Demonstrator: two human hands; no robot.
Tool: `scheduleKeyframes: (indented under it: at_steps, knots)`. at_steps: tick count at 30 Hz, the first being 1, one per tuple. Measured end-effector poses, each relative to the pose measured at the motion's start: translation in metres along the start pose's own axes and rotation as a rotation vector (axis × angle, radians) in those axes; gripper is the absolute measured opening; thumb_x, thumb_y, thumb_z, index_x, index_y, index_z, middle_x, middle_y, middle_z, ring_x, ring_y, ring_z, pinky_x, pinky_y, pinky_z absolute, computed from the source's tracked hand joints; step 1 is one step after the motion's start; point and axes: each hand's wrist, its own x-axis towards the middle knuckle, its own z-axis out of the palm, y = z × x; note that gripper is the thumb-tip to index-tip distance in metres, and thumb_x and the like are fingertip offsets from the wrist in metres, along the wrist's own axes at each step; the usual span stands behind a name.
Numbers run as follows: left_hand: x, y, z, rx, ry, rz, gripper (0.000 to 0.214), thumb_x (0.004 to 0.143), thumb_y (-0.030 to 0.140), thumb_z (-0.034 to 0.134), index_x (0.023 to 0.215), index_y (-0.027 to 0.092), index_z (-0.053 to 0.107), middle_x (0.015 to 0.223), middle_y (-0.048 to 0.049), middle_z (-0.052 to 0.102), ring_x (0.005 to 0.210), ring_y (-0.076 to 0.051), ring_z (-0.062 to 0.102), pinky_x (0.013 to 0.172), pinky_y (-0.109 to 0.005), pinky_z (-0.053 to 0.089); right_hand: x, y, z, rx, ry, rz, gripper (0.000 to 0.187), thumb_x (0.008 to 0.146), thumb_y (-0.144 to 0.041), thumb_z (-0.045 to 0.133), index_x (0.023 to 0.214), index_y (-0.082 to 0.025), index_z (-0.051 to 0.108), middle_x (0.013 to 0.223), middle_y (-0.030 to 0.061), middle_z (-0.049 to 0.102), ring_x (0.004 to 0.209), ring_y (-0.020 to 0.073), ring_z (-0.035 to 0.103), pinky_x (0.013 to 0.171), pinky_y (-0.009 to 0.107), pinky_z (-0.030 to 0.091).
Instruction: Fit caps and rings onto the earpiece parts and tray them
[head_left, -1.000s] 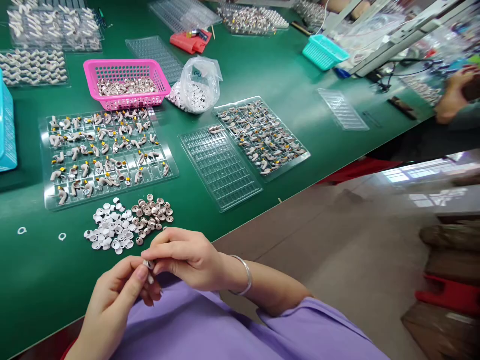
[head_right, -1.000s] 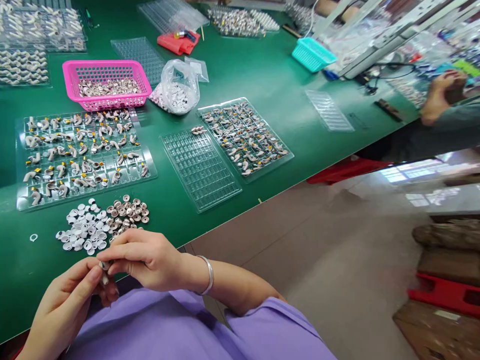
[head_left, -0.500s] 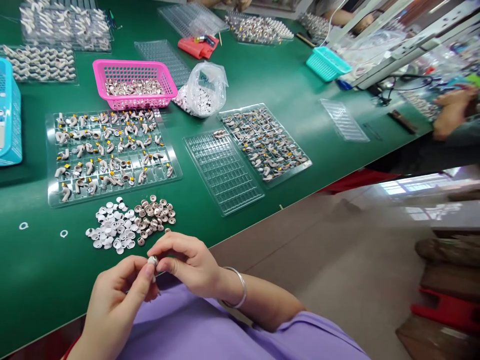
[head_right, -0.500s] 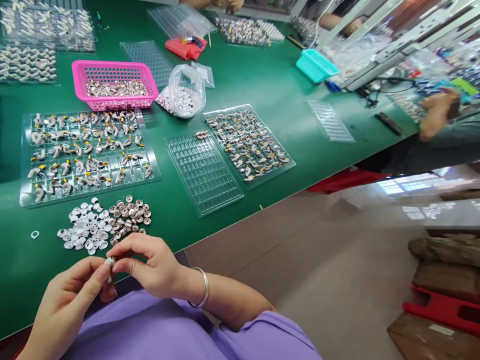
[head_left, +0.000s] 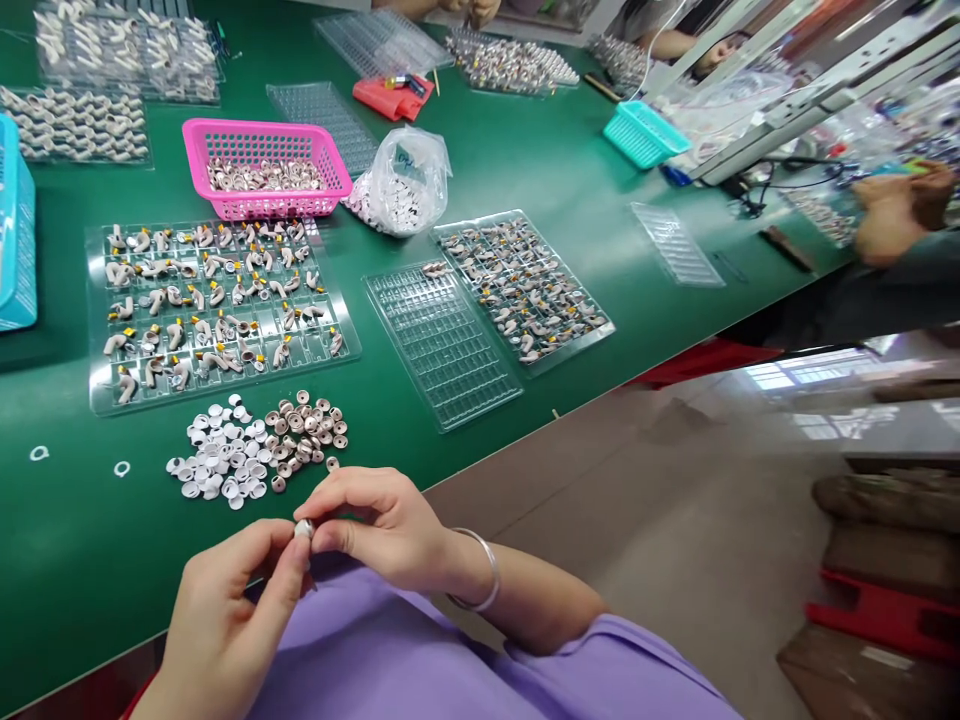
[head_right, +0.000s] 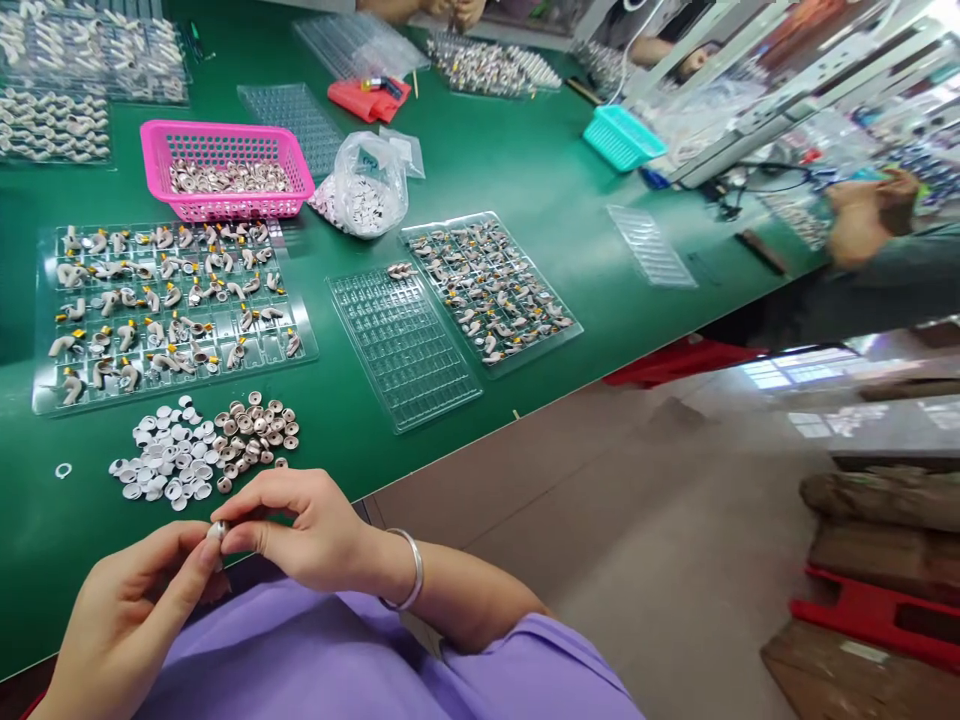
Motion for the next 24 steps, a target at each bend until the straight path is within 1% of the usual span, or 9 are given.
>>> scheduleKeyframes:
  at_steps: [3,5,8,12,16,20,24]
  knots:
    - [0.0004,0.0003,-0.0014,-0.007,-0.014,-0.001,0.022,0.091,0.03,0.056,0.076,0.019,0.068,0.057,0.003,0.066,0.049,-0.01,0.062,0.048,-0.015,0.047,0.0003,0.0002,-0.0011,0.0,-0.03,-0.02,0.014,0.088,-0.026,0.07,0.094,-0.014,0.075,0.083,0.0075,0.076,0.077,0.0156,0.071,0.072,0.026,0.058]
    - [0.0006,0.0009,-0.0025,-0.016,-0.033,-0.01,0.025,0.092,0.031,0.055,0.073,0.02,0.067,0.055,0.0034,0.065,0.048,-0.01,0.061,0.048,-0.015,0.047,0.0006,0.0006,-0.0014,-0.001,-0.027,-0.052,0.014,0.088,-0.026,0.071,0.094,-0.014,0.075,0.084,0.0079,0.077,0.078,0.0159,0.071,0.075,0.026,0.058]
    - [0.0006,0.0021,-0.0038,-0.011,-0.039,0.006,0.026,0.092,0.031,0.054,0.073,0.02,0.067,0.054,0.0038,0.064,0.048,-0.009,0.061,0.048,-0.014,0.047,0.0014,0.0,-0.0014,-0.002,-0.013,-0.079,0.013,0.086,-0.024,0.073,0.093,-0.012,0.076,0.082,0.0087,0.077,0.076,0.0152,0.071,0.073,0.025,0.058]
    - [0.0008,0.0031,-0.0042,0.037,-0.025,0.049,0.019,0.091,0.027,0.056,0.078,0.02,0.068,0.055,0.0048,0.064,0.048,-0.009,0.061,0.048,-0.013,0.047,0.0026,-0.0027,-0.001,0.004,-0.015,-0.041,0.012,0.085,-0.022,0.074,0.091,-0.013,0.077,0.081,0.0078,0.077,0.074,0.0146,0.072,0.071,0.023,0.058]
    - [0.0009,0.0031,-0.0037,0.052,-0.018,0.063,0.019,0.091,0.025,0.055,0.077,0.02,0.066,0.056,0.0044,0.065,0.048,-0.009,0.061,0.049,-0.013,0.047,0.0031,-0.0028,-0.001,0.012,-0.019,-0.007,0.011,0.084,-0.019,0.075,0.091,-0.012,0.077,0.079,0.0075,0.077,0.073,0.0143,0.072,0.07,0.023,0.058]
    - [0.0015,0.0045,-0.0042,0.042,-0.067,0.042,0.023,0.093,0.028,0.053,0.074,0.02,0.065,0.055,0.0042,0.063,0.048,-0.009,0.06,0.048,-0.014,0.046,0.0024,-0.001,-0.0029,0.029,-0.04,-0.042,0.012,0.084,-0.018,0.074,0.093,-0.011,0.077,0.08,0.0083,0.077,0.074,0.0144,0.071,0.072,0.023,0.058]
    - [0.0026,0.0062,-0.0049,-0.003,-0.121,0.009,0.033,0.094,0.033,0.051,0.065,0.02,0.061,0.053,0.0034,0.061,0.047,-0.009,0.058,0.047,-0.014,0.045,0.002,-0.0014,-0.0048,0.025,-0.072,-0.039,0.013,0.087,-0.021,0.071,0.096,-0.013,0.076,0.084,0.0077,0.077,0.078,0.0148,0.072,0.074,0.025,0.059]
